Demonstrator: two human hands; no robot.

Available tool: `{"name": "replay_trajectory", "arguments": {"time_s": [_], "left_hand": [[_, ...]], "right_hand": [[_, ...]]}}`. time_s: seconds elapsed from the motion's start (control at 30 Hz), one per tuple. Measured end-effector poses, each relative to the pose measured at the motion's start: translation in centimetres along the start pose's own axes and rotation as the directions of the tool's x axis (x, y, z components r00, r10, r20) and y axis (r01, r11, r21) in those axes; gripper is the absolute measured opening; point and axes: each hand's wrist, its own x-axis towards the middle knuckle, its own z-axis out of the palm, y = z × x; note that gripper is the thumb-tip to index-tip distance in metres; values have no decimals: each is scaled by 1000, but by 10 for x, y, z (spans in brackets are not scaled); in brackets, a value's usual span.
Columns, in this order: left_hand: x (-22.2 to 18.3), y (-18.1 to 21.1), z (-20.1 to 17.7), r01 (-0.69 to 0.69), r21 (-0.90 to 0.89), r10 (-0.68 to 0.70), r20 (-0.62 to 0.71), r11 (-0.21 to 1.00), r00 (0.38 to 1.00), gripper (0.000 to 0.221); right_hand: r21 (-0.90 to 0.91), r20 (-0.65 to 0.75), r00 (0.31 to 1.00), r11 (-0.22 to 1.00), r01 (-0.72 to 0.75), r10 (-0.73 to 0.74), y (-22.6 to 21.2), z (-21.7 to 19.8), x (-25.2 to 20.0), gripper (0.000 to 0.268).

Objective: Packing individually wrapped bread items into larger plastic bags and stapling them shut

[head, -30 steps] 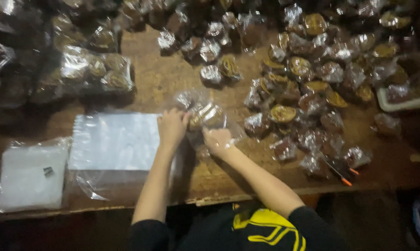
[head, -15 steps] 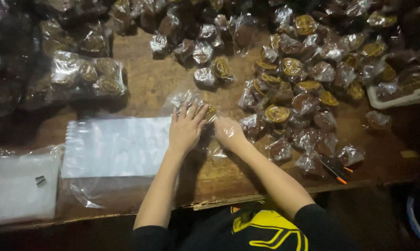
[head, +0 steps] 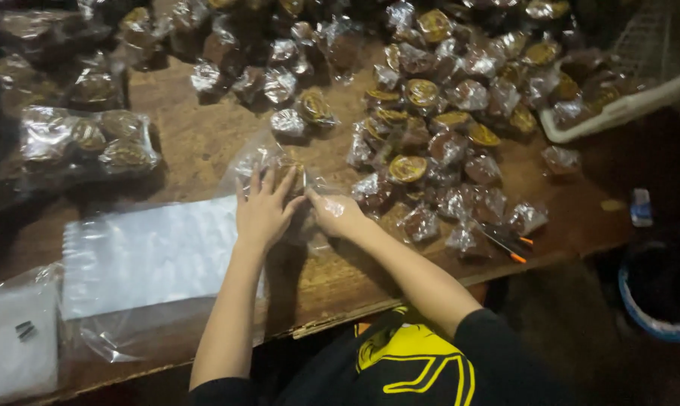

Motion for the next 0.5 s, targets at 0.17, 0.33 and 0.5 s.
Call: {"name": "replay_trajectory", "arguments": {"time_s": [0.17, 0.33, 0.5], "left_hand": [[-14, 52, -50, 56, -37, -56, -7, 998, 998, 97], [-33, 91, 25, -405, 72, 411, -184, 911, 893, 88], [-26, 65, 84, -505, 214, 537, -502, 836, 678, 33]], "right_hand": [[696, -48, 993, 710, 111, -109, 21, -56, -122, 45], [550, -492, 844, 828, 110, 215, 141, -5, -147, 33], [-139, -508, 855, 969, -202, 105, 158, 2, -143, 57]]}}
